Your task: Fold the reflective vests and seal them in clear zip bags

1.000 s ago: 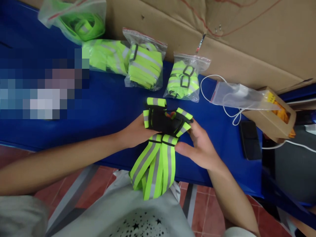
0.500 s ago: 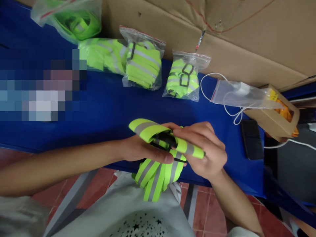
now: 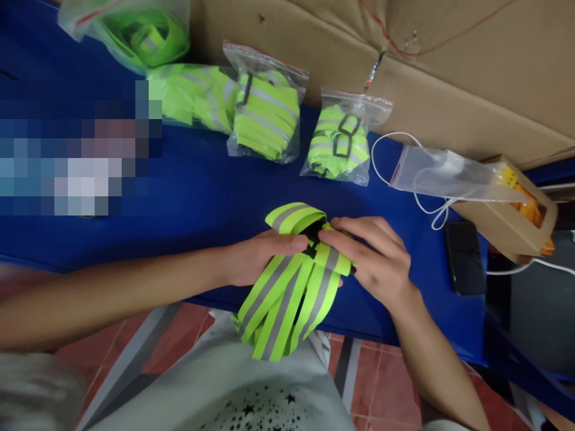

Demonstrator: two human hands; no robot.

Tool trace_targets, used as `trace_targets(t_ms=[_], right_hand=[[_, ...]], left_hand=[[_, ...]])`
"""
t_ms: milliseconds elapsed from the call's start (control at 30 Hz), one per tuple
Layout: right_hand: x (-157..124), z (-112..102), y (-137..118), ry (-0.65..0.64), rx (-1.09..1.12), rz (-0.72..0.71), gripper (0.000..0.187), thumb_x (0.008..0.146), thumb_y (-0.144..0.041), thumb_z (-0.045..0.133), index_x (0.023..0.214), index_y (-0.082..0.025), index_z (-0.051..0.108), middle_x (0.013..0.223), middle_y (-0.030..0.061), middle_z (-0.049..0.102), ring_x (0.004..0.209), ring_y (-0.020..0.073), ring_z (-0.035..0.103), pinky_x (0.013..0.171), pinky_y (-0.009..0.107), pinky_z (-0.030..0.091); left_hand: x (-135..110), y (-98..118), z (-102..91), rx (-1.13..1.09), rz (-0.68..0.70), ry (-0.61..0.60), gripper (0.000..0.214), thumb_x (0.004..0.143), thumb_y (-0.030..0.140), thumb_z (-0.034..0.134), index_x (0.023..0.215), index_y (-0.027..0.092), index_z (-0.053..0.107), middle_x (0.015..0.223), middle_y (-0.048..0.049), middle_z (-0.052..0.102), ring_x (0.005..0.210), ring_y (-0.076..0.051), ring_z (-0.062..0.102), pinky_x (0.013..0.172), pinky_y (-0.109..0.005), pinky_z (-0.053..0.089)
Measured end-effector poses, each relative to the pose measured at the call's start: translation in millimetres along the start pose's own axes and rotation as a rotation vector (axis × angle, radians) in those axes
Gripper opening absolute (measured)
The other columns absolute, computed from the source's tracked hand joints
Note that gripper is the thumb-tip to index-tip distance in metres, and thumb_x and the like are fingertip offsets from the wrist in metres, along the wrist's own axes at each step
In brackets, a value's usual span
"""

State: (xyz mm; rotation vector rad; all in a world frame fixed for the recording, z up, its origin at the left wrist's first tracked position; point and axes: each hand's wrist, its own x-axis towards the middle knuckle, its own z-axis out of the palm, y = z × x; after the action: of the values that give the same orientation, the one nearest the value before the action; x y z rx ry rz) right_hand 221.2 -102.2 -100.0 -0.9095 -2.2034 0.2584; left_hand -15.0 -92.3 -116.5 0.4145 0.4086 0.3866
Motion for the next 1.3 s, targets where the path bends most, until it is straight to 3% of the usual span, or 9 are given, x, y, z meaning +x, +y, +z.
trace_targets(t_ms=[133, 233, 367, 500, 667, 833, 967, 1133, 1300], right_hand=[[0, -2, 3, -0.172, 0.096, 0.107, 0.047, 0.097, -0.030, 0.070, 0.143, -0.040, 0.065, 0.133, 0.0048, 0.073, 0.115, 0.0288, 0.070, 0.098, 0.046, 0.057], [5, -7, 0, -0.323, 0.350, 0.256, 0.067, 0.092, -0.057, 0.072, 0.153, -0.035, 0.056, 0.151, 0.0082, 0.059, 0.137, 0.0345, 0.059, 0.112, 0.050, 0.052], [1, 0, 0, -0.193, 0.641, 0.482, 0.085, 0.092, -0.066, 0.067, 0.164, -0.036, 0.034, 0.162, 0.0070, 0.049, 0.149, 0.0326, 0.048, 0.120, 0.050, 0.047], [-10, 18, 1, -0.150, 0.499, 0.585, 0.058, 0.092, -0.042, 0.077, 0.146, -0.032, 0.058, 0.135, 0.0058, 0.070, 0.123, 0.0286, 0.068, 0.104, 0.045, 0.058], [-12, 25, -5, -0.040, 0.444, 0.575, 0.045, 0.089, -0.036, 0.081, 0.131, -0.030, 0.066, 0.120, 0.0048, 0.074, 0.108, 0.0270, 0.071, 0.095, 0.043, 0.060], [-10, 20, -5, 0.064, 0.479, 0.618, 0.042, 0.084, -0.038, 0.086, 0.121, -0.028, 0.069, 0.107, 0.0037, 0.075, 0.091, 0.0238, 0.073, 0.076, 0.038, 0.064], [-10, 17, -8, 0.133, 0.461, 0.615, 0.040, 0.084, -0.034, 0.086, 0.119, -0.030, 0.070, 0.099, 0.0008, 0.076, 0.080, 0.0212, 0.073, 0.065, 0.034, 0.062], [-5, 11, -14, 0.192, 0.269, 0.392, 0.037, 0.084, -0.032, 0.085, 0.120, -0.032, 0.074, 0.110, 0.0054, 0.079, 0.097, 0.0290, 0.076, 0.079, 0.044, 0.064], [-1, 4, -14, 0.201, 0.268, 0.335, 0.035, 0.090, -0.033, 0.080, 0.124, -0.036, 0.075, 0.109, 0.0042, 0.080, 0.094, 0.0293, 0.076, 0.074, 0.045, 0.062]], left_hand=[[3, -2, -2.4, -0.034, -0.095, 0.082, 0.029, 0.072, 0.037, 0.086, 0.092, 0.017, 0.078, 0.086, -0.0074, 0.078, 0.080, -0.021, 0.073, 0.078, -0.033, 0.058], [0, 2, -1.0, 0.016, -0.060, 0.208, 0.024, 0.070, 0.031, 0.085, 0.088, 0.018, 0.076, 0.079, -0.0049, 0.076, 0.071, -0.020, 0.070, 0.072, -0.034, 0.057], [-3, 10, 5.5, 0.161, 0.111, 0.258, 0.034, 0.072, 0.024, 0.081, 0.104, 0.020, 0.074, 0.090, -0.0026, 0.075, 0.081, -0.019, 0.069, 0.077, -0.033, 0.057], [-4, 10, 10.5, 0.366, 0.396, 0.249, 0.067, 0.072, 0.012, 0.080, 0.134, 0.028, 0.061, 0.094, 0.0037, 0.065, 0.079, -0.012, 0.061, 0.071, -0.022, 0.050], [-5, 10, 8.6, 0.226, 0.323, 0.164, 0.078, 0.071, 0.013, 0.086, 0.139, 0.035, 0.056, 0.094, 0.0048, 0.063, 0.075, -0.012, 0.063, 0.070, -0.024, 0.052], [-3, 14, 3.6, 0.116, 0.014, -0.041, 0.039, 0.076, 0.027, 0.087, 0.112, 0.022, 0.074, 0.093, -0.0040, 0.074, 0.083, -0.020, 0.071, 0.082, -0.034, 0.059], [-2, 14, 4.7, 0.085, -0.012, -0.147, 0.032, 0.077, 0.031, 0.087, 0.105, 0.020, 0.077, 0.097, -0.0063, 0.077, 0.084, -0.019, 0.072, 0.078, -0.030, 0.059], [1, 6, 7.1, 0.063, 0.062, -0.127, 0.050, 0.067, 0.031, 0.096, 0.112, 0.026, 0.076, 0.097, -0.0009, 0.075, 0.084, -0.016, 0.071, 0.079, -0.026, 0.059], [-2, -2, 5.3, -0.070, 0.078, -0.213, 0.098, 0.057, 0.046, 0.102, 0.144, 0.036, 0.058, 0.132, -0.0067, 0.070, 0.120, -0.028, 0.068, 0.091, -0.033, 0.058]])
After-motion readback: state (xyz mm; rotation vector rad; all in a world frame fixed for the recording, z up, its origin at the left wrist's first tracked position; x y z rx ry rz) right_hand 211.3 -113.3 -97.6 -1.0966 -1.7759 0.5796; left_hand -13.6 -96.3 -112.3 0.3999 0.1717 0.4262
